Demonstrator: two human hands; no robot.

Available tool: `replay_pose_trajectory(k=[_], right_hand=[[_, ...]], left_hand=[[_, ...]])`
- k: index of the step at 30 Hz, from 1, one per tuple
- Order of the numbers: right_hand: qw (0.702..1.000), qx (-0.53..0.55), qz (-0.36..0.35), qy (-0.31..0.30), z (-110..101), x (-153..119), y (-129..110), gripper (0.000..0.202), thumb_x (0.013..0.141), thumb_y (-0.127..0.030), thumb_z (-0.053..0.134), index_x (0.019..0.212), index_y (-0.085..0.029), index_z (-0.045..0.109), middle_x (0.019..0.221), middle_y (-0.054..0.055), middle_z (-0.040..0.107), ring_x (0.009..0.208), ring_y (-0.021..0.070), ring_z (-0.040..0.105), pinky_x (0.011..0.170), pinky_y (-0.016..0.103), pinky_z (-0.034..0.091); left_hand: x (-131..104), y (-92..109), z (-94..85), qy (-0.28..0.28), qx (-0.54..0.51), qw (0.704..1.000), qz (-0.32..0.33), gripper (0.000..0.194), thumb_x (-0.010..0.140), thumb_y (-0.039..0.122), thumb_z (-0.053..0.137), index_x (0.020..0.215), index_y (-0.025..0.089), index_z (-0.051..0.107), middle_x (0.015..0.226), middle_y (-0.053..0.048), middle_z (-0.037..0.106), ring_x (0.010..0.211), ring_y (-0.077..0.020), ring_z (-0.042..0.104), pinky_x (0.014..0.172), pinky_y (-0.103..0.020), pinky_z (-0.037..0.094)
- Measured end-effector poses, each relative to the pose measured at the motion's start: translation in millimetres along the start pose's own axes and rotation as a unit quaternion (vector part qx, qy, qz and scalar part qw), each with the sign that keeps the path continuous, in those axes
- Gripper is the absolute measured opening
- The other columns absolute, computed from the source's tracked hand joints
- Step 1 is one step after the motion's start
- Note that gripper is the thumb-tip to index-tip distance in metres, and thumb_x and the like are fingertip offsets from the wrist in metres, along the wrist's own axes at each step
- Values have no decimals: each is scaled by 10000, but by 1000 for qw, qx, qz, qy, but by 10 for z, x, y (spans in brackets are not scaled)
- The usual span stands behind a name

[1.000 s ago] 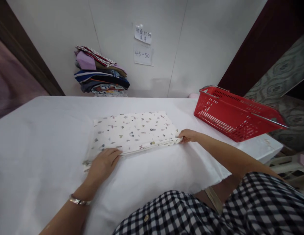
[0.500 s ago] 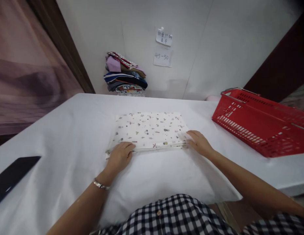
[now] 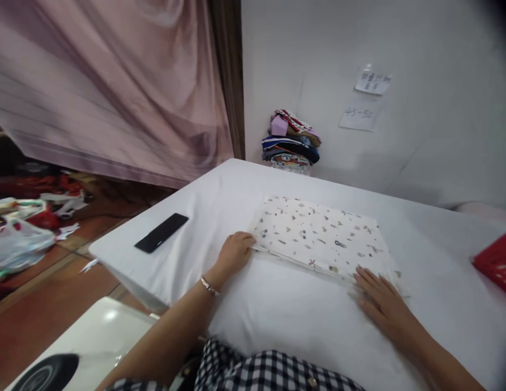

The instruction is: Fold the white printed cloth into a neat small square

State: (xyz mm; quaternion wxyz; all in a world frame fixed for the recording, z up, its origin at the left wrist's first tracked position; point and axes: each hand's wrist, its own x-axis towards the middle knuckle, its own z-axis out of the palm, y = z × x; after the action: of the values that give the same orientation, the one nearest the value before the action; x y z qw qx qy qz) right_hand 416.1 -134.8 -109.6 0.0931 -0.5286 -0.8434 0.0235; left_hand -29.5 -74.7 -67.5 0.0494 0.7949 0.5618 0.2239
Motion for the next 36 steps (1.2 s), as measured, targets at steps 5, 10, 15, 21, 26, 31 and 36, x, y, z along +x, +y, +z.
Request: replay_pose_trajectory(k=[5,10,15,21,26,31,36], right_hand=[[997,21,-31,62,-42,171,-147,550,920,-415,370,1446,-279,285,1474,39,336,1364,276,267,1088,523,278],[989,70,-102,86,-42,568,-482,427,914,-385,429,1324,-278,486,1364,38,499,1317,264,371,1054,496,348],[966,164,-179,84,-132,1113,-1081,300,930,-320,419,1134,-259,631,1158,42,645,1144,233,540,980,439,429],[964,233,-122,31,-140,1844,-1907,252,908,-317,455,1011,-216,662,1040,51,653,1009,200,552,888,338,429],[978,189,-88,-9,58,2184,-2297,212,860,-353,532,955,-202,647,925,57,617,913,201,537,776,299,401],[975,190,-116,7,253,2231,-2301,137,880,-256,496,909,-190,613,930,54,611,920,194,531,794,292,396],[950,254,-144,108,272,2164,-2223,177,893,-184,422,961,-198,585,932,53,607,904,176,535,808,286,416]], left_hand=[[-83,-120,-98,23,-165,970,-177,423,676,66,445,1025,194,646,1062,-32,644,925,-153,599,851,-279,474],[-73,-74,-177,39,-178,931,-317,316,732,173,486,994,200,661,833,-9,664,720,-134,594,684,-237,458],[-95,63,-224,-5,-131,933,-336,246,793,381,499,870,218,666,786,-6,671,689,-150,588,626,-251,412],[-132,165,-163,-46,-33,952,-301,208,782,341,505,823,189,640,935,-58,656,820,-189,591,663,-271,395],[-158,149,-69,-23,-51,955,-291,163,792,279,497,868,190,611,906,-52,662,831,-184,606,688,-268,407],[-160,112,-30,30,-150,939,-308,112,752,226,537,849,200,585,763,-9,660,742,-156,609,673,-249,414],[-94,41,56,76,-373,851,-362,77,682,158,548,674,193,480,558,46,556,571,-119,566,578,-226,443]])
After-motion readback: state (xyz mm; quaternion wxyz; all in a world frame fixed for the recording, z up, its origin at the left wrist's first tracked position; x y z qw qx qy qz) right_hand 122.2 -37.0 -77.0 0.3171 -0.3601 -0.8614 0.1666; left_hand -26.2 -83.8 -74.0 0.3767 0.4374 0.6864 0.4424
